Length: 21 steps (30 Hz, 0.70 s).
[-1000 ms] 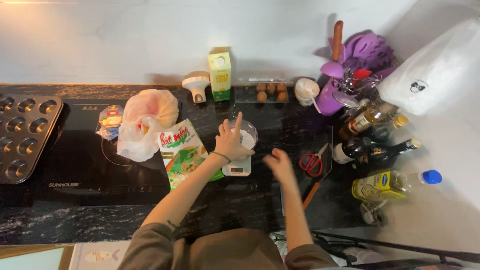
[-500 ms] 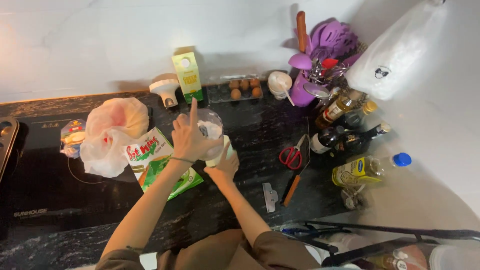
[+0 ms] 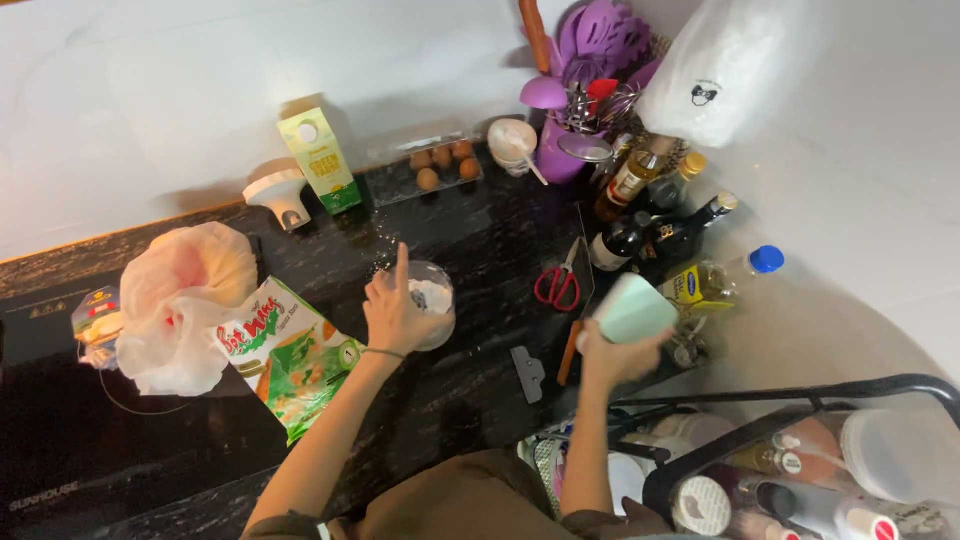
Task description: The person holds a paper bag of flour and repeatedly scoops flour with a spoon into a blender cup set on a kitchen scale, tapping the spoon to level it. They then set the bag aside, crack an egg into the cup, and carry a muffin tray to the sink.
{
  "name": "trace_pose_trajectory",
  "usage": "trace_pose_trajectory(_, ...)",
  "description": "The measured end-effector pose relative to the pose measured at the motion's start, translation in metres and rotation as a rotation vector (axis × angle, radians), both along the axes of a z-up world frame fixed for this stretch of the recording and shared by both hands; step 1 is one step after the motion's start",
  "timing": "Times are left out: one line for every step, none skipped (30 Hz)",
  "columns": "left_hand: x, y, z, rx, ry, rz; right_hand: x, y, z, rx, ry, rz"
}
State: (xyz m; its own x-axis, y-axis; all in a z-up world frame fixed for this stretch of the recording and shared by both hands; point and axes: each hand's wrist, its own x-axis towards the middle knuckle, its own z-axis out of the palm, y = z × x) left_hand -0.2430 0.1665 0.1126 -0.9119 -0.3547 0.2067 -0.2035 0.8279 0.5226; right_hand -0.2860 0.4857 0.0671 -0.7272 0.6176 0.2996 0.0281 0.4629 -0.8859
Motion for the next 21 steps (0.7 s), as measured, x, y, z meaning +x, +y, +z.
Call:
trace_pose_trajectory(0.000, 0.004, -0.002, -0.020, -0.009, -0.004, -0.002, 0.019, -0.028, 0.066, -0.147, -0.106)
trace_pose_trajectory(0.000, 0.008, -0.004, -0.041, -0.018, -0.009, -0.004, 0.039, -0.056, 0.134, -0.294, -0.212)
trace_pose_trajectory(0.000, 0.012, -0.001, -0.042, -0.018, -0.003, -0.004, 0.044, -0.062, 0.133, -0.294, -0.205)
trace_pose_trajectory(0.001, 0.015, 0.002, -0.050, -0.011, -0.016, -0.004, 0.048, -0.068, 0.095, -0.417, -0.223)
trace_pose_trajectory(0.002, 0.017, 0.006, -0.057, -0.005, -0.028, -0.004, 0.052, -0.074, 0.059, -0.541, -0.238)
trace_pose_trajectory(0.004, 0.017, 0.004, -0.057, -0.007, -0.019, -0.004, 0.056, -0.082, 0.062, -0.543, -0.230)
trace_pose_trajectory(0.004, 0.016, 0.002, -0.055, -0.061, -0.040, -0.006, 0.059, -0.088, 0.029, -0.625, -0.188)
trace_pose_trajectory(0.005, 0.016, 0.001, -0.053, -0.116, -0.061, -0.007, 0.063, -0.095, -0.003, -0.708, -0.147)
trace_pose_trajectory(0.008, 0.012, -0.002, -0.055, -0.111, -0.049, -0.012, 0.068, -0.111, -0.002, -0.703, -0.135)
trace_pose_trajectory(0.010, 0.009, -0.004, -0.057, -0.085, -0.076, -0.017, 0.073, -0.127, 0.033, -0.723, -0.105)
trace_pose_trajectory(0.013, 0.006, -0.006, -0.057, -0.059, -0.100, -0.023, 0.078, -0.143, 0.071, -0.743, -0.073)
trace_pose_trajectory(0.016, 0.000, -0.003, -0.057, -0.056, -0.085, -0.026, 0.079, -0.144, 0.076, -0.738, -0.059)
trace_pose_trajectory(0.023, -0.006, -0.001, -0.076, 0.120, -0.110, -0.029, 0.080, -0.147, 0.101, -0.741, -0.049)
trace_pose_trajectory(0.030, -0.012, 0.000, -0.097, 0.296, -0.134, -0.031, 0.080, -0.149, 0.127, -0.743, -0.040)
trace_pose_trajectory(0.044, -0.025, 0.014, -0.103, 0.293, -0.108, -0.030, 0.080, -0.146, 0.136, -0.742, -0.013)
trace_pose_trajectory(0.058, -0.037, 0.028, -0.012, 0.438, -0.025, -0.030, 0.080, -0.143, 0.152, -0.730, -0.037)
trace_pose_trajectory(0.071, -0.050, 0.043, 0.076, 0.586, 0.056, -0.031, 0.078, -0.139, 0.166, -0.716, -0.063)
trace_pose_trajectory(0.085, -0.074, 0.033, 0.066, 0.587, 0.079, -0.020, 0.061, -0.117, 0.172, -0.715, -0.039)
trace_pose_trajectory(0.098, -0.095, 0.022, 0.206, 0.694, 0.245, -0.011, 0.047, -0.094, 0.215, -0.466, 0.003)
trace_pose_trajectory(0.112, -0.115, 0.011, 0.347, 0.800, 0.412, -0.002, 0.035, -0.070, 0.251, -0.215, 0.048)
trace_pose_trajectory(0.125, -0.135, -0.010, 0.342, 0.803, 0.431, 0.012, 0.006, -0.035, 0.255, -0.213, 0.066)
